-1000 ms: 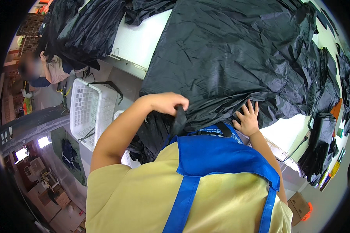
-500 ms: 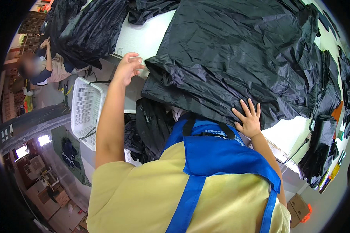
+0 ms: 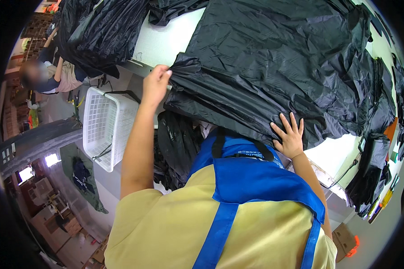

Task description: The person folds black garments on a white table, aligns edges, and places them into black plastic bags. The person repeatedly picks up garments, folds them, and inserts them into bags, then sets the bags aside.

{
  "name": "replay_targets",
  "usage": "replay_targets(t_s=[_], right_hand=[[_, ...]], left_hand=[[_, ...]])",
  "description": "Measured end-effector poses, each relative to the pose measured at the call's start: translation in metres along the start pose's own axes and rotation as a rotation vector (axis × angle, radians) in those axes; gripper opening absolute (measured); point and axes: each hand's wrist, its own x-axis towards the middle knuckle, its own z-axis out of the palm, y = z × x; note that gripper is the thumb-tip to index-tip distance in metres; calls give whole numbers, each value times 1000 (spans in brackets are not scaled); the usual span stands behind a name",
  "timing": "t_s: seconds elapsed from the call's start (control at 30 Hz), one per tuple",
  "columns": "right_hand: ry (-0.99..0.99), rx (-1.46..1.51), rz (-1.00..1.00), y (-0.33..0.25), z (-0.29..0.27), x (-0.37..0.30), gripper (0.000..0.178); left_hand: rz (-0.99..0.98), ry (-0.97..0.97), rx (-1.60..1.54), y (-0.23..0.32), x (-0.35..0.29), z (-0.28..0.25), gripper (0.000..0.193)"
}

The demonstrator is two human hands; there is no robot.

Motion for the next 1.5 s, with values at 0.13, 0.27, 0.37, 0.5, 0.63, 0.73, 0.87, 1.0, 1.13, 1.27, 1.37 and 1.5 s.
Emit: replay_targets(t_s=[0.13, 0.27, 0.37, 0.5, 0.63, 0.73, 0.87, 1.0, 1.13, 1.27, 1.37, 1.5], right_hand=[[-5, 4, 1, 0, 0, 0, 59], [3, 14, -5, -1, -1, 2, 59], [8, 30, -11, -1, -1, -1, 60], [-12, 61, -5, 1, -7, -2, 62], [178, 323, 7, 17, -23, -2, 44], [609, 229, 226, 97, -36, -13, 33], [360, -278, 859, 211, -40, -66, 48], [-98, -350, 693, 259, -69, -66, 29], [-5, -385, 917, 290, -51, -69, 29], [665, -327, 891, 222, -29, -32, 28], [459, 204, 586, 120, -10, -18, 39], [70, -56, 374, 28, -14, 4, 73]], left_hand=[[-346, -13, -476, -1, -7, -14, 16], [-311, -85, -494, 0, -38, 35, 35], [-190, 60, -833, 15, -31, 45, 27], [-5, -19, -468, -6, -19, 9, 29], [-164, -184, -129, -34, -24, 13, 35], [43, -148, -155, -43, -10, 7, 29], [-160, -188, -610, -15, -3, 18, 32], [-178, -293, -596, -22, 1, 13, 42], [-133, -268, 67, -44, 9, 38, 37], [-264, -694, -153, -26, 11, 15, 37], [-499, -646, -862, -8, 26, -2, 51], [-388, -495, -424, 35, 60, 15, 41]])
